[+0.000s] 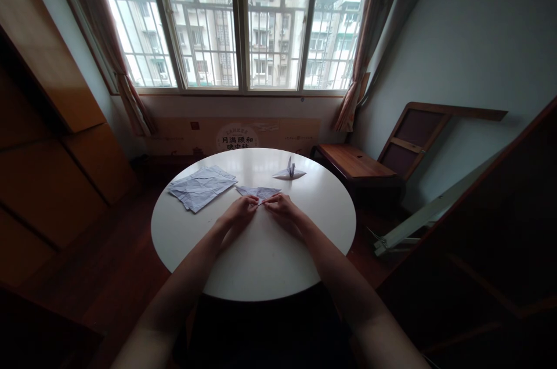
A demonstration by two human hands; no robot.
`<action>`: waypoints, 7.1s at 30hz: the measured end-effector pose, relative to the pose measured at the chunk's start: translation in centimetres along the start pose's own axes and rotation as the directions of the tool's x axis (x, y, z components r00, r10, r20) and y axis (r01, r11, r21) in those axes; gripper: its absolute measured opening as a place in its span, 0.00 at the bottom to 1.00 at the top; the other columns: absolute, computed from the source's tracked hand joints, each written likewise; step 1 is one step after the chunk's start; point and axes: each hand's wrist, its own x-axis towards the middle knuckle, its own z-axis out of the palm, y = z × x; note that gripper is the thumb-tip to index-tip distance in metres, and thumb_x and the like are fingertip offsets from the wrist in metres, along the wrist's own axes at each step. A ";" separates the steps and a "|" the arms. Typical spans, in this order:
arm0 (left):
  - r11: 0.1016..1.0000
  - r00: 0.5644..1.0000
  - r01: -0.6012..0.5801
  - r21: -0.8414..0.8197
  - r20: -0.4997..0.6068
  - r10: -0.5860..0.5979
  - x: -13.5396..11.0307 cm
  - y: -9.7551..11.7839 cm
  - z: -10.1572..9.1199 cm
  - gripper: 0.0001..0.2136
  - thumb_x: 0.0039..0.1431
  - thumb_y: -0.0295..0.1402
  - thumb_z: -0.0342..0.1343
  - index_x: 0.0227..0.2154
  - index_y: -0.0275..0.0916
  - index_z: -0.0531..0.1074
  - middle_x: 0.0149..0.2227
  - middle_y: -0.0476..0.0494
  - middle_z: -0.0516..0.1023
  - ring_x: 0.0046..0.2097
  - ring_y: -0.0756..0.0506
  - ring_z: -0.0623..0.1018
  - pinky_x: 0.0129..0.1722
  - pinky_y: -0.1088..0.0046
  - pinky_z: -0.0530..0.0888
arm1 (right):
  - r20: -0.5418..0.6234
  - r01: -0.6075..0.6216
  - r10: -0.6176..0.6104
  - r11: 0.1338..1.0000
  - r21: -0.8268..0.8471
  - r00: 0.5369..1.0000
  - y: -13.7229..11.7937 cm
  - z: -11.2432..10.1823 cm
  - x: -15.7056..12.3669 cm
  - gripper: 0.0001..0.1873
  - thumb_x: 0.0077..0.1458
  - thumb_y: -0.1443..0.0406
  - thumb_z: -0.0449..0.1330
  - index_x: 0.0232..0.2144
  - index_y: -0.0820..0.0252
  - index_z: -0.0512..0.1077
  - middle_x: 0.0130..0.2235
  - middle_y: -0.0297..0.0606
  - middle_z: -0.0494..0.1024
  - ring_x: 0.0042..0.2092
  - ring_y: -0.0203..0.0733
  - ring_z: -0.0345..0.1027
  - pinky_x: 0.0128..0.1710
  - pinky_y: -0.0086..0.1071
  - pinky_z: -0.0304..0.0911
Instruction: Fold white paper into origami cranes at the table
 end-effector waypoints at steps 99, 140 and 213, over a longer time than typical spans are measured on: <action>0.979 0.999 -0.031 0.202 0.044 0.023 -0.3 1.5 -0.1 0.10 0.59 0.36 0.56 0.41 0.48 0.79 0.49 0.45 0.75 0.50 0.42 0.74 0.54 0.62 0.66 | -0.101 -0.365 0.351 0.895 -0.256 0.931 0.5 -0.3 0.1 0.18 0.54 0.53 0.57 0.43 0.52 0.76 0.44 0.41 0.75 0.49 0.49 0.63 0.48 0.39 0.53; 0.982 0.998 -0.047 0.185 0.038 0.041 -0.2 1.1 -0.1 0.10 0.58 0.34 0.56 0.41 0.47 0.79 0.48 0.43 0.76 0.48 0.41 0.74 0.50 0.63 0.68 | -0.121 -0.379 0.369 0.923 -0.066 0.921 1.3 -0.2 0.8 0.16 0.52 0.55 0.60 0.40 0.54 0.78 0.44 0.42 0.77 0.49 0.51 0.68 0.48 0.42 0.60; 0.054 0.845 0.181 -0.982 0.127 -0.519 1.5 1.2 -0.7 0.05 0.61 0.27 0.55 0.37 0.30 0.73 0.31 0.39 0.79 0.32 0.48 0.79 0.41 0.70 0.76 | -0.303 0.136 0.042 0.831 0.540 0.952 -0.7 0.2 1.1 0.09 0.46 0.60 0.61 0.27 0.60 0.73 0.30 0.37 0.76 0.31 0.38 0.67 0.32 0.32 0.62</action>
